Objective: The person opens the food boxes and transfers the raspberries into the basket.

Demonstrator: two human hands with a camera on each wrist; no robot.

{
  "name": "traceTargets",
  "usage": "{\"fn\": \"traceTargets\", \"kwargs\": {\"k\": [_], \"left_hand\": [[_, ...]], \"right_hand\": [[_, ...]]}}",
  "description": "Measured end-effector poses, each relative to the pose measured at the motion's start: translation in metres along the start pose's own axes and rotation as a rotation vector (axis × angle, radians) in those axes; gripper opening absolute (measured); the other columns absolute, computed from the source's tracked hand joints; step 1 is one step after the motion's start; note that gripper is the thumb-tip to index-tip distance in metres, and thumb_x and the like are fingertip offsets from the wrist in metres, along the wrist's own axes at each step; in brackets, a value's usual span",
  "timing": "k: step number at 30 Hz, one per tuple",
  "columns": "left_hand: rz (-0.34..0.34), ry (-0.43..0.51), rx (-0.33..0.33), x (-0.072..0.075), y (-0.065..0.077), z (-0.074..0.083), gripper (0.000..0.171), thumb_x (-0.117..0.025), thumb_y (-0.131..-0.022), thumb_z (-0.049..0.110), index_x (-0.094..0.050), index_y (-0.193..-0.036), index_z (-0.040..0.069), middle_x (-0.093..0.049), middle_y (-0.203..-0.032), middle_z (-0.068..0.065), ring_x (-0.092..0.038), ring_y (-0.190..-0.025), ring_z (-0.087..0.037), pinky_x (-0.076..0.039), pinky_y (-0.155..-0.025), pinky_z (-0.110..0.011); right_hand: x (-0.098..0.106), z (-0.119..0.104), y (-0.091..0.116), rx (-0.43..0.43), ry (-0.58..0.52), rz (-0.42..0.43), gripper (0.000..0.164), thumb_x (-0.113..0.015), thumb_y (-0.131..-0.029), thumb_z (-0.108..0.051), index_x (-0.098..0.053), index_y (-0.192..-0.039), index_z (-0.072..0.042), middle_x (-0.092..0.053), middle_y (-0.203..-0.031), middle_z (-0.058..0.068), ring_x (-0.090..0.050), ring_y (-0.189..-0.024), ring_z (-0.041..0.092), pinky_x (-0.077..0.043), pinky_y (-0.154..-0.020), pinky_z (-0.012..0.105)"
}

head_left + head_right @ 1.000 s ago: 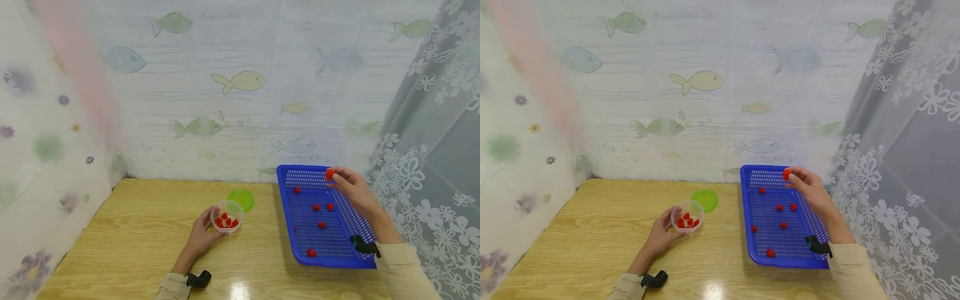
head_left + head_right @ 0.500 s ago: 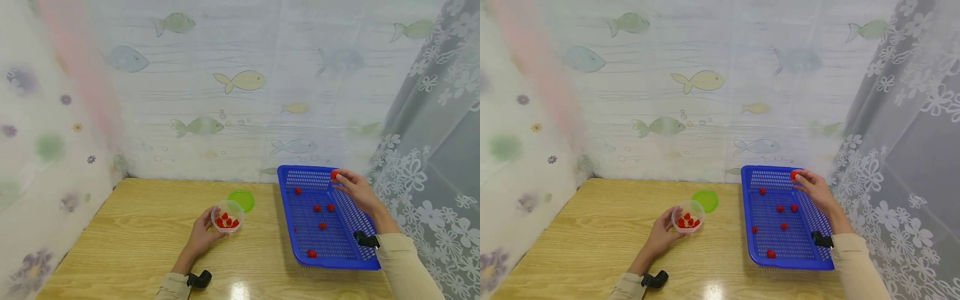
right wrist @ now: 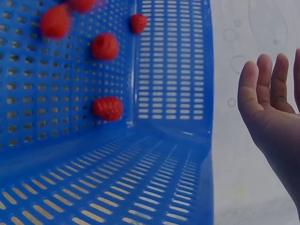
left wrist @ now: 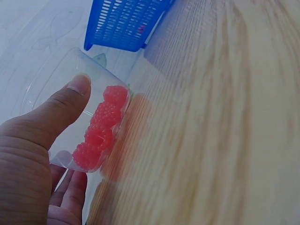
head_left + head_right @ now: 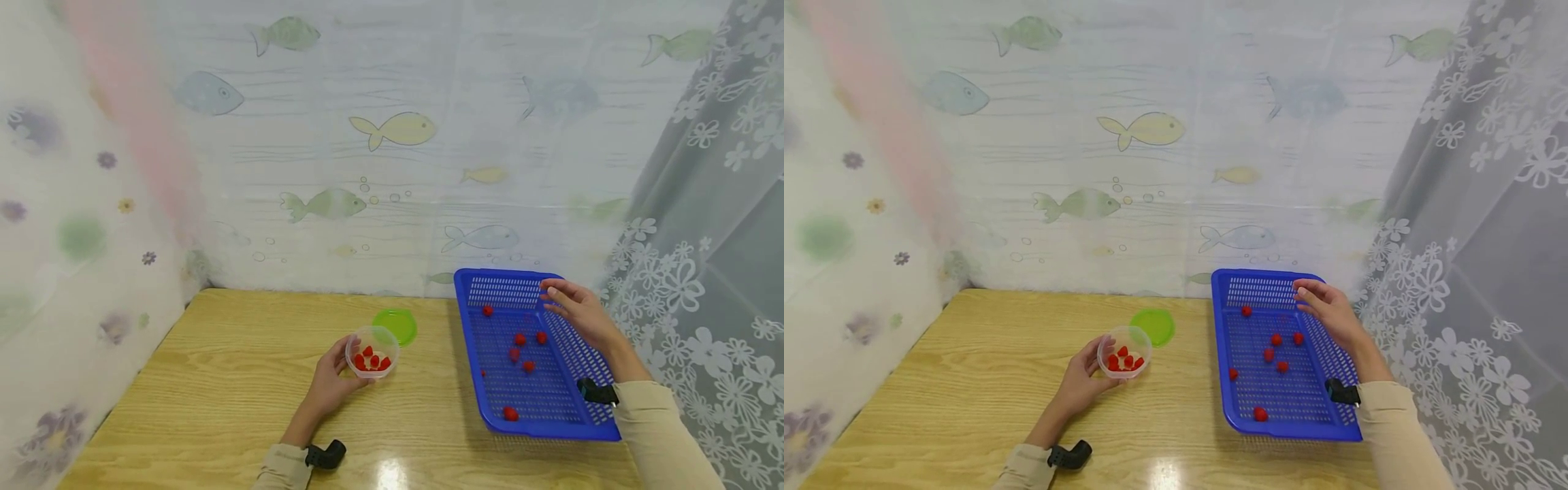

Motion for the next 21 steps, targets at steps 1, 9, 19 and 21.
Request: {"fn": "traceTargets", "kwargs": {"k": [1, 9, 19, 21], "left_hand": [[0.000, 0.000, -0.002, 0.000, 0.000, 0.000, 0.089, -0.088, -0.074, -0.003, -0.044, -0.151, 0.001, -0.051, -0.149, -0.021, -0.048, -0.140, -0.037, -0.044, -0.113, -0.042], [-0.005, -0.003, -0.012, 0.000, -0.001, 0.000, 0.090, -0.089, -0.074, -0.002, -0.042, -0.152, -0.001, -0.051, -0.149, -0.023, -0.048, -0.141, -0.037, -0.043, -0.113, -0.041], [-0.011, -0.003, -0.014, 0.000, -0.001, 0.003, 0.089, -0.090, -0.074, 0.001, -0.044, -0.151, 0.000, -0.051, -0.149, -0.023, -0.048, -0.141, -0.037, -0.042, -0.113, -0.042], [-0.009, -0.002, -0.008, 0.001, 0.000, 0.003, 0.089, -0.089, -0.074, 0.000, -0.044, -0.151, 0.000, -0.051, -0.149, -0.022, -0.048, -0.140, -0.037, -0.043, -0.113, -0.041]], "right_hand": [[0.000, -0.001, 0.000, 0.004, -0.002, 0.002, 0.036, -0.047, -0.109, -0.014, -0.051, -0.139, 0.007, -0.062, -0.127, -0.007, -0.063, -0.112, 0.001, -0.054, -0.093, 0.014], [-0.022, -0.025, 0.003, 0.065, -0.026, -0.028, 0.034, -0.042, -0.111, -0.015, -0.055, -0.137, 0.002, -0.062, -0.127, -0.004, -0.064, -0.115, 0.006, -0.054, -0.095, 0.017], [-0.106, -0.094, 0.021, 0.268, 0.013, -0.040, 0.030, -0.039, -0.110, -0.006, -0.067, -0.123, -0.001, -0.069, -0.120, -0.006, -0.064, -0.113, 0.008, -0.053, -0.097, 0.019], [-0.126, -0.102, 0.024, 0.270, 0.067, -0.020, 0.029, -0.041, -0.110, -0.006, -0.068, -0.122, -0.001, -0.068, -0.123, -0.007, -0.062, -0.117, 0.007, -0.051, -0.098, 0.018]]}}
Point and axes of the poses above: each hand's wrist, its own y-axis away from the middle knuckle, its own x-axis out of the back of the hand, z = x × y, the point moved 7 cm from there along -y, towards the middle knuckle
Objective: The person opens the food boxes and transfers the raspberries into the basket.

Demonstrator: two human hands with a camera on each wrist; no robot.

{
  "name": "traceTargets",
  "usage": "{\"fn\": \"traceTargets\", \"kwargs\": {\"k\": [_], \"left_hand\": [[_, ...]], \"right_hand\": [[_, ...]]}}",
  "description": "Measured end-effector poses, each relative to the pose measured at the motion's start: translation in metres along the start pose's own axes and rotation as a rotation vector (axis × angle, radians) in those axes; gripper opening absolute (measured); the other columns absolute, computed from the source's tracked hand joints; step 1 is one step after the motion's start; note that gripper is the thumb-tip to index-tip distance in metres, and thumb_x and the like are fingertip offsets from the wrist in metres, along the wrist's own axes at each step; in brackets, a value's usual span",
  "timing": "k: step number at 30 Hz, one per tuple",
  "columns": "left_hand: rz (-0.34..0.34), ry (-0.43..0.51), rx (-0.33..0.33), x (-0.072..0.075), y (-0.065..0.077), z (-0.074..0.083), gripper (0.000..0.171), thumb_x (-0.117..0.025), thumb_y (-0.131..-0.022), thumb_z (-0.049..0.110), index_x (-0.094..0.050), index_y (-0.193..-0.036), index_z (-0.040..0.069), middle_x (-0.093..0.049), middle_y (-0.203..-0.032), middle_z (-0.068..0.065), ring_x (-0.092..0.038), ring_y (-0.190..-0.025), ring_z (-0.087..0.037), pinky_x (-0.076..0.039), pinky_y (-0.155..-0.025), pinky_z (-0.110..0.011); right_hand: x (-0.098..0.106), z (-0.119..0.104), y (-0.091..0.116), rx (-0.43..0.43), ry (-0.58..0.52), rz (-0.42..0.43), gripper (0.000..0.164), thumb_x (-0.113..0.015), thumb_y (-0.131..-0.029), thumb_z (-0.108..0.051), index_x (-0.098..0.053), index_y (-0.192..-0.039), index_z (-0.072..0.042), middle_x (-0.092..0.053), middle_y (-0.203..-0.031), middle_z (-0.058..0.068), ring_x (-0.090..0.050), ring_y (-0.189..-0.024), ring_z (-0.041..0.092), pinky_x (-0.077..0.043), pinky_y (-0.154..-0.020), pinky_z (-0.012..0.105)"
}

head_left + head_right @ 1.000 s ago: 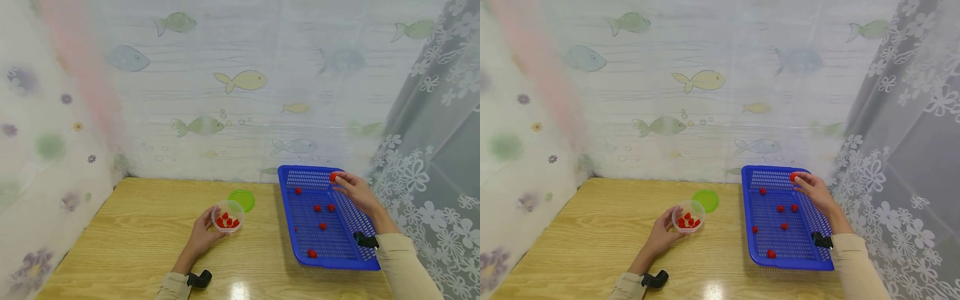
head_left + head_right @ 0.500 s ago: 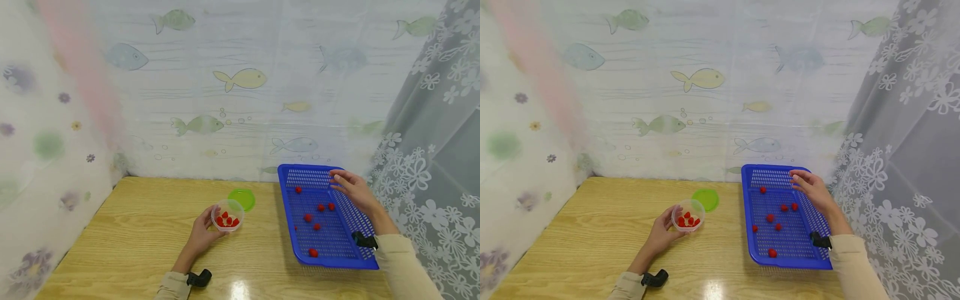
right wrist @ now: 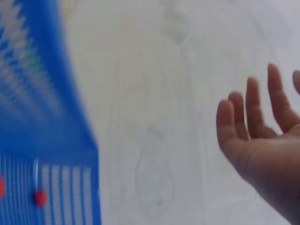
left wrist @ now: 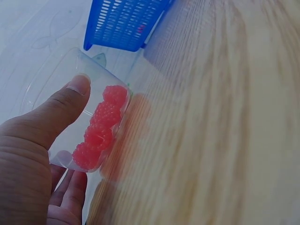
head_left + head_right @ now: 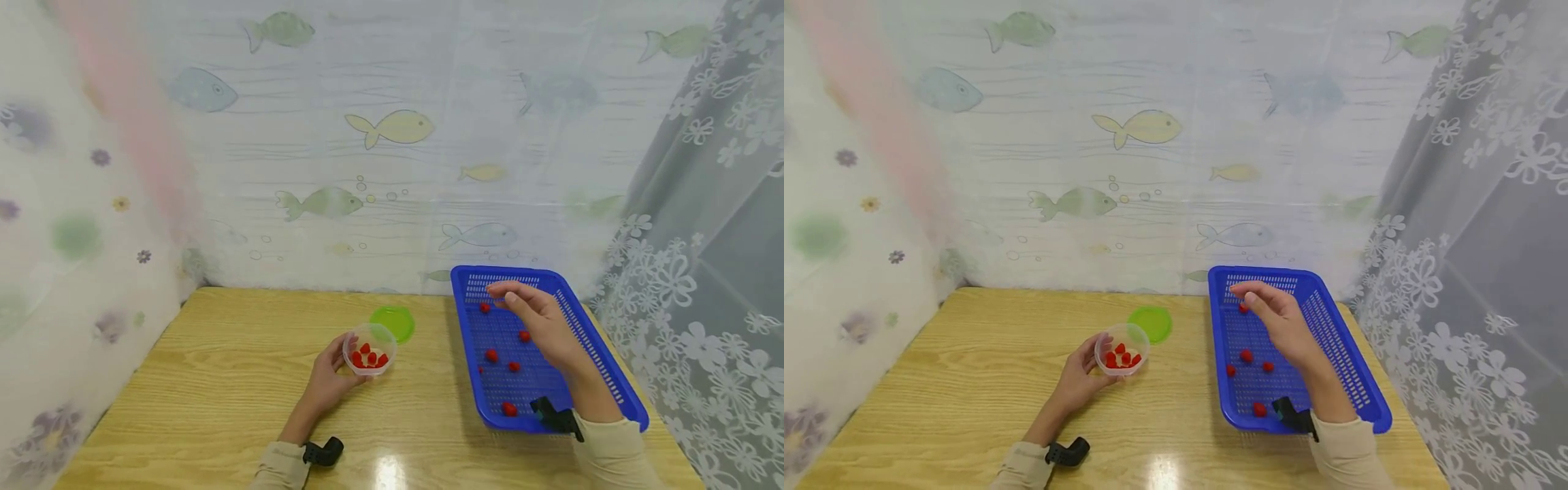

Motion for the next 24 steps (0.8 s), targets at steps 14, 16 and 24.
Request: {"fn": "traceTargets", "kwargs": {"k": [14, 16, 24], "left_hand": [[-0.004, -0.027, -0.030, 0.000, -0.001, -0.001, 0.086, -0.089, -0.076, 0.002, -0.045, -0.150, 0.000, -0.052, -0.147, -0.022, -0.050, -0.138, -0.038, -0.043, -0.113, -0.045], [0.002, -0.031, -0.031, 0.001, -0.001, -0.001, 0.085, -0.089, -0.076, 0.002, -0.046, -0.150, 0.000, -0.053, -0.146, -0.022, -0.050, -0.138, -0.037, -0.043, -0.113, -0.045], [0.002, -0.022, -0.008, 0.000, -0.001, -0.001, 0.085, -0.087, -0.077, -0.001, -0.045, -0.151, 0.001, -0.052, -0.148, -0.020, -0.049, -0.140, -0.037, -0.042, -0.113, -0.046]], "right_hand": [[-0.135, 0.024, -0.022, -0.055, 0.138, 0.172, 0.015, -0.062, -0.099, -0.005, -0.072, -0.110, -0.004, -0.058, -0.135, 0.016, -0.050, -0.131, 0.035, -0.045, -0.105, 0.059], [-0.150, 0.043, -0.025, -0.075, 0.160, 0.188, 0.015, -0.062, -0.098, -0.004, -0.073, -0.108, -0.005, -0.057, -0.136, 0.016, -0.048, -0.132, 0.036, -0.044, -0.104, 0.061], [-0.190, 0.108, -0.026, -0.289, 0.344, 0.043, 0.018, -0.067, -0.094, -0.004, -0.074, -0.109, 0.000, -0.047, -0.146, 0.028, -0.035, -0.136, 0.048, -0.039, -0.107, 0.066]]}}
Point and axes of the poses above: each hand's wrist, its own y-axis away from the middle knuckle, its own x-axis out of the back of the hand, z = x × y, the point moved 7 cm from there along -y, towards the middle knuckle
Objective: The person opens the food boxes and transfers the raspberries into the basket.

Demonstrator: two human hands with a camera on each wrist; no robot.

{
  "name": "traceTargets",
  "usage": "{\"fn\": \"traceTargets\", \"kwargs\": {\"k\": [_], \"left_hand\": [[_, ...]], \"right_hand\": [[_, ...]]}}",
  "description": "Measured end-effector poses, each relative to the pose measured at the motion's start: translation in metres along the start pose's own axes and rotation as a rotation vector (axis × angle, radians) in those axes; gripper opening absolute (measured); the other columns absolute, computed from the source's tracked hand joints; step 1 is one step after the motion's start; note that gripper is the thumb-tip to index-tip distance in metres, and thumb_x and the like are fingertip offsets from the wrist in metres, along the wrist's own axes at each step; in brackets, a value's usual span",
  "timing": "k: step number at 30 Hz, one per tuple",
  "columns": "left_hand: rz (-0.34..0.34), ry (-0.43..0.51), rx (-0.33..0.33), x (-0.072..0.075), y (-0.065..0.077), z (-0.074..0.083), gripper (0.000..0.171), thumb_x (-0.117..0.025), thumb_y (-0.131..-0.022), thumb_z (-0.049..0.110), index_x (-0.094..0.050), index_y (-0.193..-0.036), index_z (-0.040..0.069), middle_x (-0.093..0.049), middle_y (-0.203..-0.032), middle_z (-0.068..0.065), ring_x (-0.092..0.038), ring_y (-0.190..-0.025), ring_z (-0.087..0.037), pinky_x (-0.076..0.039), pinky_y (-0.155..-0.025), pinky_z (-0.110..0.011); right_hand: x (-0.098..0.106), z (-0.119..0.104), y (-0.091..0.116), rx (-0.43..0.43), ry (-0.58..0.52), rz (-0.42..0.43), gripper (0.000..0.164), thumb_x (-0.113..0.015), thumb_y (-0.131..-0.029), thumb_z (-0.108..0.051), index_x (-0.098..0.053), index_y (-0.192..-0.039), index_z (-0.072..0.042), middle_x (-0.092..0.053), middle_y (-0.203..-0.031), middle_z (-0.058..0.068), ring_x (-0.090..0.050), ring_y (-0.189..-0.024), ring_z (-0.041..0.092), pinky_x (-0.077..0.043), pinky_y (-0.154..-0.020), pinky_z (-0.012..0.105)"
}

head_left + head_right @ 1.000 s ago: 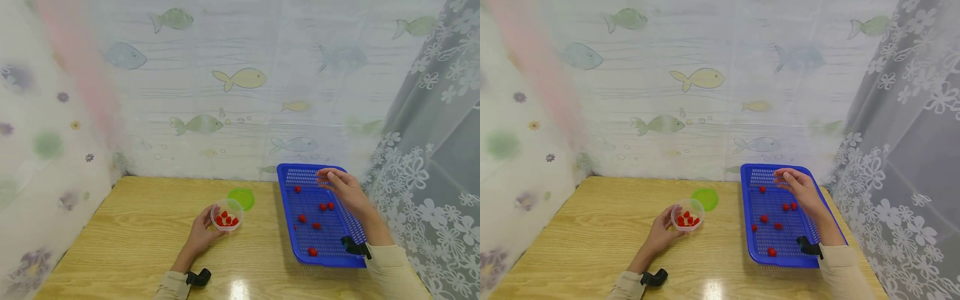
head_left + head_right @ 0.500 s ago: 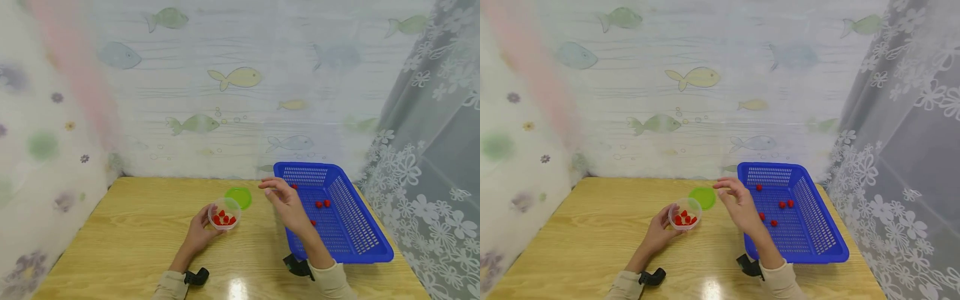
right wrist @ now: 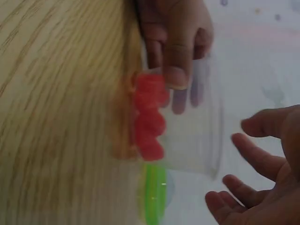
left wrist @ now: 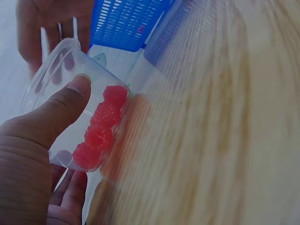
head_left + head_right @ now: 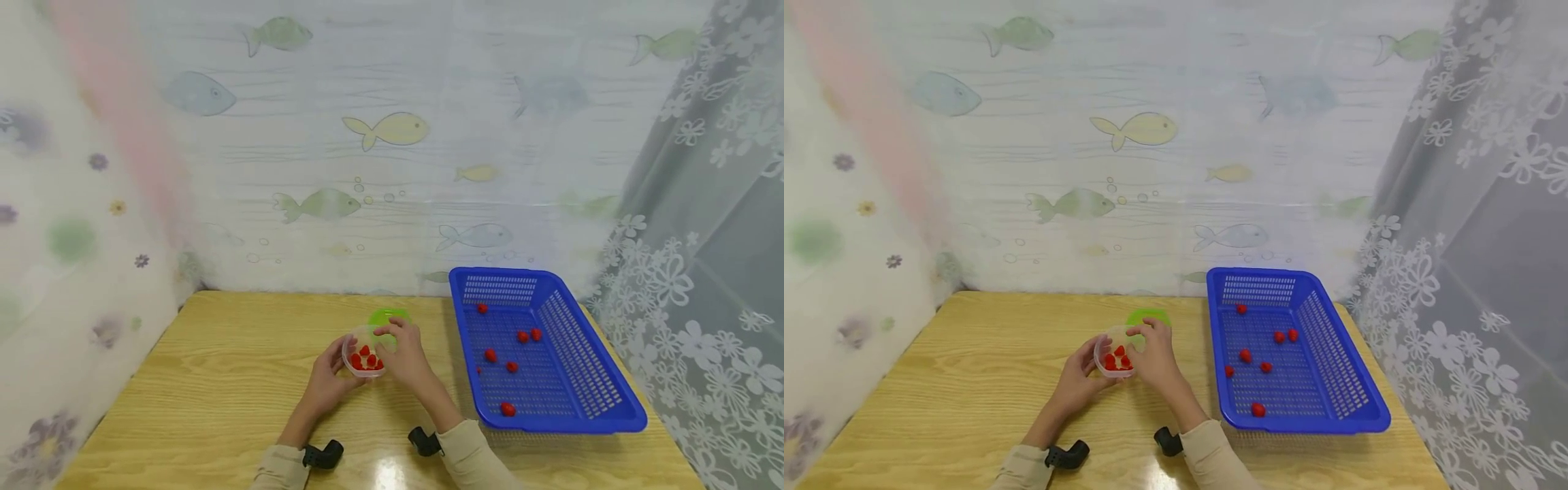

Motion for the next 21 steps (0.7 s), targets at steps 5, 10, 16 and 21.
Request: {"fn": "traceTargets", "kwargs": {"k": [5, 10, 16, 21], "left_hand": [[0.002, 0.009, -0.008, -0.002, 0.000, 0.001, 0.084, -0.087, -0.077, -0.002, -0.046, -0.150, 0.001, -0.053, -0.147, -0.020, -0.049, -0.139, -0.038, -0.044, -0.113, -0.044], [0.004, 0.006, -0.003, -0.002, 0.000, 0.000, 0.085, -0.088, -0.075, -0.002, -0.047, -0.150, 0.003, -0.054, -0.147, -0.019, -0.049, -0.140, -0.037, -0.043, -0.114, -0.042], [0.003, 0.000, -0.006, -0.001, -0.001, 0.000, 0.086, -0.089, -0.076, 0.002, -0.046, -0.151, 0.003, -0.053, -0.148, -0.019, -0.048, -0.141, -0.036, -0.041, -0.115, -0.042], [-0.003, 0.005, -0.001, -0.001, -0.001, 0.000, 0.086, -0.088, -0.077, 0.001, -0.044, -0.152, 0.001, -0.051, -0.149, -0.020, -0.047, -0.141, -0.035, -0.041, -0.115, -0.041]], "right_hand": [[-0.019, 0.011, -0.005, -0.045, 0.115, -0.119, 0.023, -0.070, -0.090, -0.002, -0.071, -0.112, 0.005, -0.058, -0.130, 0.027, -0.056, -0.115, 0.039, -0.053, -0.096, 0.051], [-0.028, 0.021, -0.011, -0.168, 0.120, -0.176, 0.029, -0.073, -0.088, -0.001, -0.070, -0.116, 0.003, -0.065, -0.089, 0.011, -0.045, -0.058, 0.014, -0.040, -0.050, 0.024], [-0.032, 0.021, -0.020, -0.196, 0.154, -0.202, 0.024, -0.080, -0.081, 0.000, -0.074, -0.104, 0.004, -0.068, -0.088, 0.010, -0.052, -0.063, 0.015, -0.048, -0.054, 0.025], [-0.035, 0.022, -0.026, -0.184, 0.250, -0.234, 0.014, -0.082, -0.079, -0.001, -0.074, -0.089, 0.003, -0.070, -0.089, 0.010, -0.059, -0.077, 0.019, -0.058, -0.068, 0.033]]}}
Point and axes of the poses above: each hand's wrist, its own y-axis away from the middle knuckle, its own x-axis out of the back of the hand, z = x × y, the point moved 7 cm from there along -y, towards the middle knuckle
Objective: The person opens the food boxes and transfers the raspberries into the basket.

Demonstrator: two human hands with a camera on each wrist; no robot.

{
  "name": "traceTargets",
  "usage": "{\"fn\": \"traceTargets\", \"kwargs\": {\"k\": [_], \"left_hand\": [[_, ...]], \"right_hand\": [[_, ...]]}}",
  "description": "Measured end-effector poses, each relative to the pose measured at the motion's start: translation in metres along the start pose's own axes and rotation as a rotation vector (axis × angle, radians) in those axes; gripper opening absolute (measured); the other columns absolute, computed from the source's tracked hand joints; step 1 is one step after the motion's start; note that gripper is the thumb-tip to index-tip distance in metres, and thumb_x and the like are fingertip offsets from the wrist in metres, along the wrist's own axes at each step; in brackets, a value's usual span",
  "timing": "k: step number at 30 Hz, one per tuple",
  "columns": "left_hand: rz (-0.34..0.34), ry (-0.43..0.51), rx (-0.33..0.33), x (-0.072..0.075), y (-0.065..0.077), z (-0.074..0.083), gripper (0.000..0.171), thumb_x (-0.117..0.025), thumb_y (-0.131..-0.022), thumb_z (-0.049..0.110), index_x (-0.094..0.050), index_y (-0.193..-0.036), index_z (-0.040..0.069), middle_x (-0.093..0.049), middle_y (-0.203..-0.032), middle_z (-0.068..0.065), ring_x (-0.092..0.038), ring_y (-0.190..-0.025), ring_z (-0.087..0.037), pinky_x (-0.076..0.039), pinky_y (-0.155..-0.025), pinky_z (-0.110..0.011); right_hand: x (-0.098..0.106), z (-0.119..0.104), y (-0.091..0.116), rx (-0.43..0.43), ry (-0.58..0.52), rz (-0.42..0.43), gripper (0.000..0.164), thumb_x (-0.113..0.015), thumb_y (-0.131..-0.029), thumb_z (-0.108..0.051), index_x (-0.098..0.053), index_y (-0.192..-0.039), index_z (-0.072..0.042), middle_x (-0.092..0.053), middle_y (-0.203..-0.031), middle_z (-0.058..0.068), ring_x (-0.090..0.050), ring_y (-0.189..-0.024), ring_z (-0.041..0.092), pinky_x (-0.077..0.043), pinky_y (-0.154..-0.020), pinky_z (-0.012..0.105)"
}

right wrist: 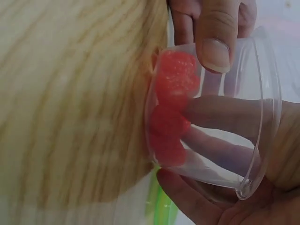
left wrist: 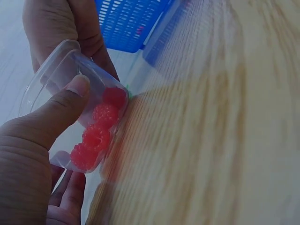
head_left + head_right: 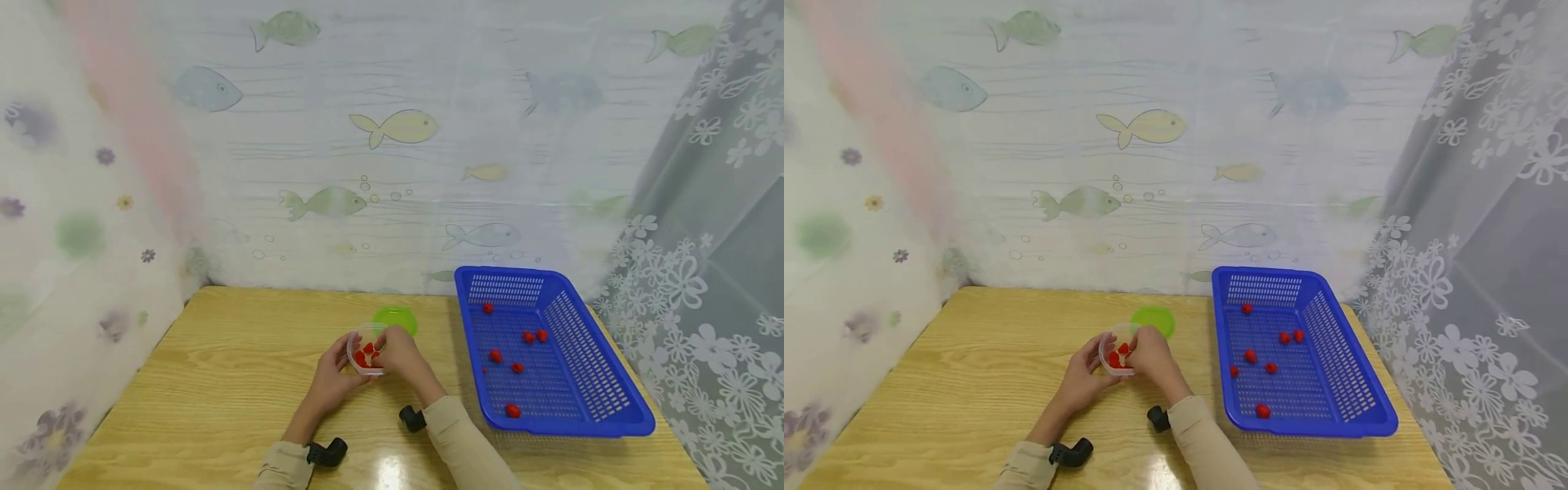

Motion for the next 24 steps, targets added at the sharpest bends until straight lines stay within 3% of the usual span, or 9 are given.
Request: {"fn": "traceTargets", "kwargs": {"k": [6, 15, 21, 24], "left_hand": [[0.002, -0.014, -0.010, -0.002, 0.001, 0.003, 0.085, -0.087, -0.078, 0.001, -0.044, -0.152, 0.001, -0.051, -0.150, -0.019, -0.047, -0.142, -0.035, -0.040, -0.116, -0.041], [-0.010, -0.015, -0.015, -0.001, 0.004, 0.008, 0.084, -0.087, -0.080, 0.004, -0.044, -0.152, 0.005, -0.051, -0.152, -0.017, -0.045, -0.144, -0.032, -0.040, -0.116, -0.042], [-0.004, -0.033, -0.023, 0.000, 0.006, 0.011, 0.084, -0.088, -0.079, 0.005, -0.045, -0.152, 0.004, -0.051, -0.151, -0.018, -0.045, -0.143, -0.033, -0.039, -0.116, -0.043], [0.001, -0.040, -0.024, 0.000, 0.007, 0.014, 0.085, -0.088, -0.078, 0.005, -0.046, -0.151, 0.005, -0.052, -0.150, -0.018, -0.046, -0.143, -0.034, -0.039, -0.116, -0.044]], "right_hand": [[0.001, -0.002, 0.001, 0.029, 0.031, -0.015, 0.007, -0.081, -0.080, 0.002, -0.074, -0.083, 0.002, -0.070, -0.084, 0.009, -0.062, -0.078, 0.019, -0.058, -0.066, 0.031], [0.003, -0.006, 0.010, 0.051, -0.070, -0.022, 0.009, -0.081, -0.082, 0.001, -0.075, -0.087, 0.006, -0.071, -0.092, 0.014, -0.058, -0.075, 0.017, -0.053, -0.059, 0.026], [0.002, -0.004, 0.012, 0.079, -0.113, -0.043, 0.011, -0.078, -0.087, -0.004, -0.074, -0.091, 0.004, -0.069, -0.090, 0.011, -0.052, -0.064, 0.013, -0.045, -0.052, 0.021], [0.001, -0.003, 0.013, 0.095, -0.108, -0.050, 0.013, -0.076, -0.090, -0.010, -0.073, -0.096, 0.002, -0.065, -0.096, 0.010, -0.050, -0.067, 0.013, -0.043, -0.052, 0.020]]}}
Point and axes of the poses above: each hand's wrist, its own y-axis away from the middle knuckle, its own x-axis out of the back of the hand, z = x × y, the point moved 7 cm from there along -y, towards the middle knuckle
